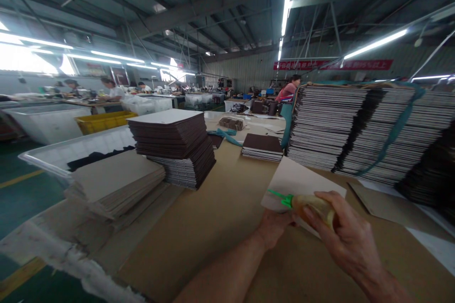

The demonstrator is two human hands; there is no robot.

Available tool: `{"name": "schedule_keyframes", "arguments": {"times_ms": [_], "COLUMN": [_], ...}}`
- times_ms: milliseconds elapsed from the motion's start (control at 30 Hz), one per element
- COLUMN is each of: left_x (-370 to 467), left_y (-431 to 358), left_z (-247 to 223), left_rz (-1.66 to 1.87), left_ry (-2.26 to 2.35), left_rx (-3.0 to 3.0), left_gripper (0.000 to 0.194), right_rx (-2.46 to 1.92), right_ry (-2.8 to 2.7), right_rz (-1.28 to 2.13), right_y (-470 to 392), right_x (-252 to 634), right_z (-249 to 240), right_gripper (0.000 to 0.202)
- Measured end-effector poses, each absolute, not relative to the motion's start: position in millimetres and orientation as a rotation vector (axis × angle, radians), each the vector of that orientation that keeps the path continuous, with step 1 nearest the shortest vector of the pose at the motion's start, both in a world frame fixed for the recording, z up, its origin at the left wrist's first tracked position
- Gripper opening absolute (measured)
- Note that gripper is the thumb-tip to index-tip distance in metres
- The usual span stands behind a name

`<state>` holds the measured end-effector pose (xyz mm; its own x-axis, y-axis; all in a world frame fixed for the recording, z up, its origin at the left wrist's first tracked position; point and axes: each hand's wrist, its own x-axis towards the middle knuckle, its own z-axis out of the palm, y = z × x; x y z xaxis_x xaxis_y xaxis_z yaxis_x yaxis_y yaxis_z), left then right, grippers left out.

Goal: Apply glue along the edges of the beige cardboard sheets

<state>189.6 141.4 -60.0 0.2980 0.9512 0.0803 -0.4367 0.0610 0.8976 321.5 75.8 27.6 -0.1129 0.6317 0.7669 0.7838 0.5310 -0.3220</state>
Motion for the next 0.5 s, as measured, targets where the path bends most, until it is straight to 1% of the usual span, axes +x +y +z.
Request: {"name": "schedule_keyframes", "arguments": {"times_ms": [100, 267, 400, 500], "left_x": [189, 187, 188, 186], "left_y": [140, 138, 137, 135], "left_z": [-57, -53, -53, -48], "left_rz": [1.154, 1.242, 1.182, 1.218], "left_ry": [0.66, 0.491, 0.576, 0.538], "left_rx": [0.97, 0.987, 1.012, 1.001], "left_gripper": [0.046, 0.05, 0.047, 0.05], "right_rx": [-1.176, -1.115, -1.203, -1.172], "right_ry": [-1.787, -1.872, -1.789, -1.817], "right_rz": [-0.226, -0.093, -0.189, -0.14], "right_y": [74, 71, 72, 71], "right_x": [320, 317, 319, 317], "right_z": [28, 24, 24, 23], "right_gripper": [0.028, 0.024, 0.03, 0.029]}}
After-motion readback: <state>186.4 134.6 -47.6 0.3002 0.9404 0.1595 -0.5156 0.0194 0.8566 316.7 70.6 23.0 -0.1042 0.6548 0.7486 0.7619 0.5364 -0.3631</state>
